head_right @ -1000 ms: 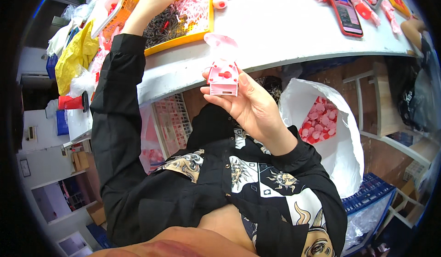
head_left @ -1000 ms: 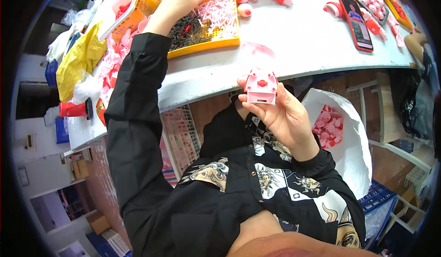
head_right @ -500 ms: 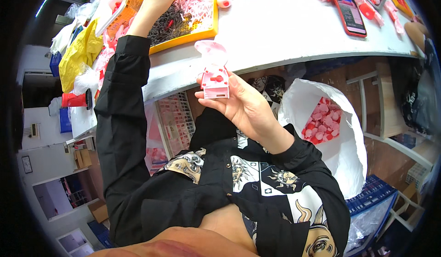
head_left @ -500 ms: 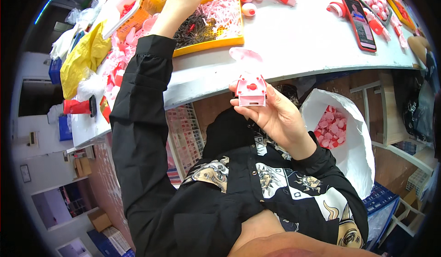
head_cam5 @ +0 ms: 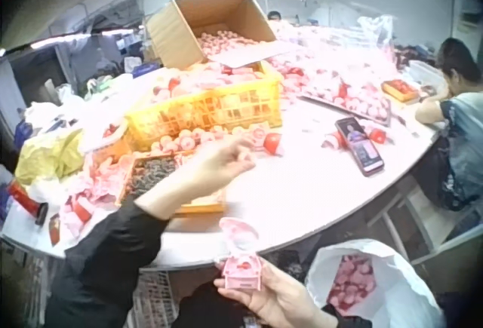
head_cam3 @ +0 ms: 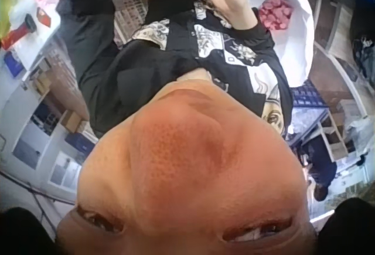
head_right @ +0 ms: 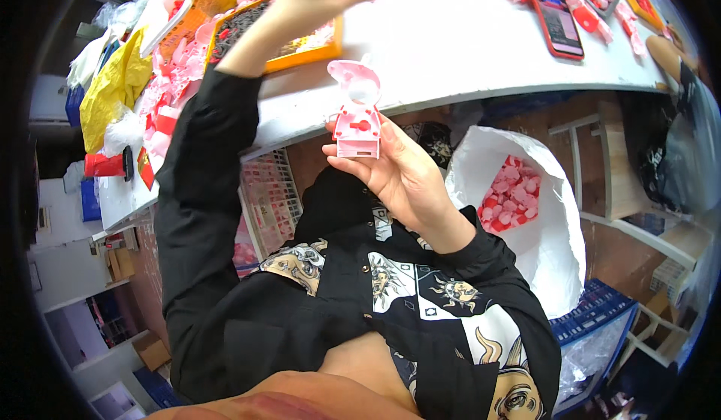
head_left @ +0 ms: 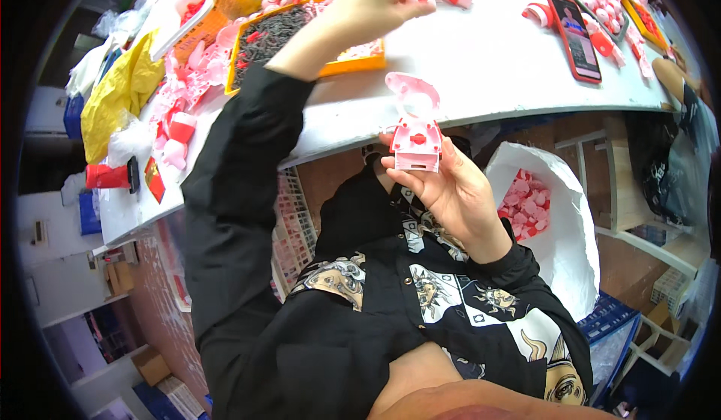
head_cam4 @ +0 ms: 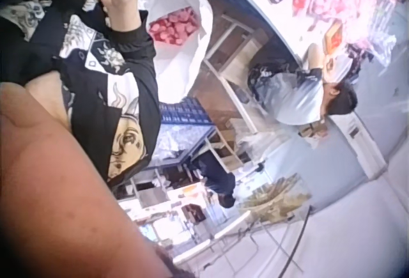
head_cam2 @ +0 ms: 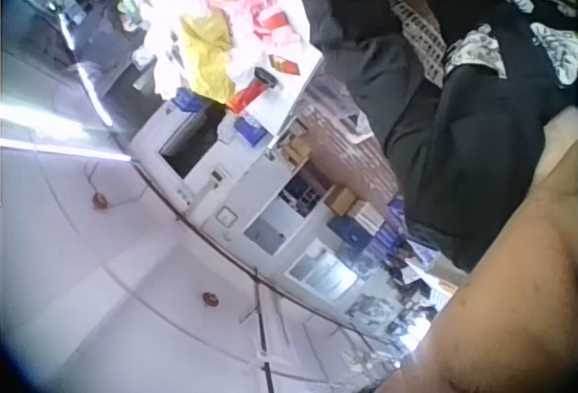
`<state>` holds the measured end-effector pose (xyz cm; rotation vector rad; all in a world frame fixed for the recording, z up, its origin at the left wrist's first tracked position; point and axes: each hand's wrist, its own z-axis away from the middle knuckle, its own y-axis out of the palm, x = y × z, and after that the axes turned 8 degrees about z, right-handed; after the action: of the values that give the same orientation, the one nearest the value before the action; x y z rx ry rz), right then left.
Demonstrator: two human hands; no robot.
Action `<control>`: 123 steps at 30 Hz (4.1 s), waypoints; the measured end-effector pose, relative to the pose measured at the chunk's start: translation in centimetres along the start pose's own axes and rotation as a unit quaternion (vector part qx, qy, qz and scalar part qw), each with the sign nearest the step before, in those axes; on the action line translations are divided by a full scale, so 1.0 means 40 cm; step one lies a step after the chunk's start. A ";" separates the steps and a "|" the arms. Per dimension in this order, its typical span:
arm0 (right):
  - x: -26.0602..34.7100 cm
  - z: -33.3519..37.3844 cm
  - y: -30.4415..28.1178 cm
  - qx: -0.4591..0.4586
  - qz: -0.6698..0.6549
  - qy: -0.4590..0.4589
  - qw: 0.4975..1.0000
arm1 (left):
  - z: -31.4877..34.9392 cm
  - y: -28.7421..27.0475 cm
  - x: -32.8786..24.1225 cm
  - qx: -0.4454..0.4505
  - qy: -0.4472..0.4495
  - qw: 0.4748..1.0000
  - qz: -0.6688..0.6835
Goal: The person assembles small Peppa Pig plastic figurines by hand, joining toy components and plastic parts.
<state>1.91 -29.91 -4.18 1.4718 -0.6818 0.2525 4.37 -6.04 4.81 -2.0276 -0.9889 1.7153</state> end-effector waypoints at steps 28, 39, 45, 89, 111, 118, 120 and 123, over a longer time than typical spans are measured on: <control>-0.050 -0.014 -0.012 -0.002 0.005 0.044 0.999 | 0.348 -0.040 0.010 -0.081 -0.115 0.892 0.430; -0.062 -0.018 -0.012 -0.007 -0.005 0.059 0.998 | 0.378 -0.050 0.044 -0.081 -0.095 0.938 0.322; -0.067 -0.011 -0.019 -0.003 -0.020 0.050 0.999 | 0.367 -0.041 0.034 -0.048 -0.077 0.933 0.349; -0.056 -0.015 0.001 0.040 -0.015 0.046 0.998 | 0.398 0.069 -0.098 -0.149 -0.002 0.987 0.067; -0.045 0.000 -0.002 0.091 -0.035 0.084 0.992 | 0.413 0.083 -0.127 -0.144 0.073 0.981 -0.110; -0.044 -0.001 -0.008 0.095 -0.038 0.080 0.992 | 0.423 0.092 -0.107 -0.158 0.096 0.978 -0.101; -0.041 -0.001 -0.003 0.070 -0.008 0.076 0.995 | 0.422 0.099 -0.111 -0.159 0.091 0.979 -0.089; -0.039 0.001 -0.009 0.056 0.003 0.072 0.996 | 0.429 0.106 -0.108 -0.156 0.079 0.981 -0.083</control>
<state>0.88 -29.60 -5.36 1.5427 -0.5638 0.4025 -10.89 -15.33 1.28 -2.1552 -1.4008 1.3596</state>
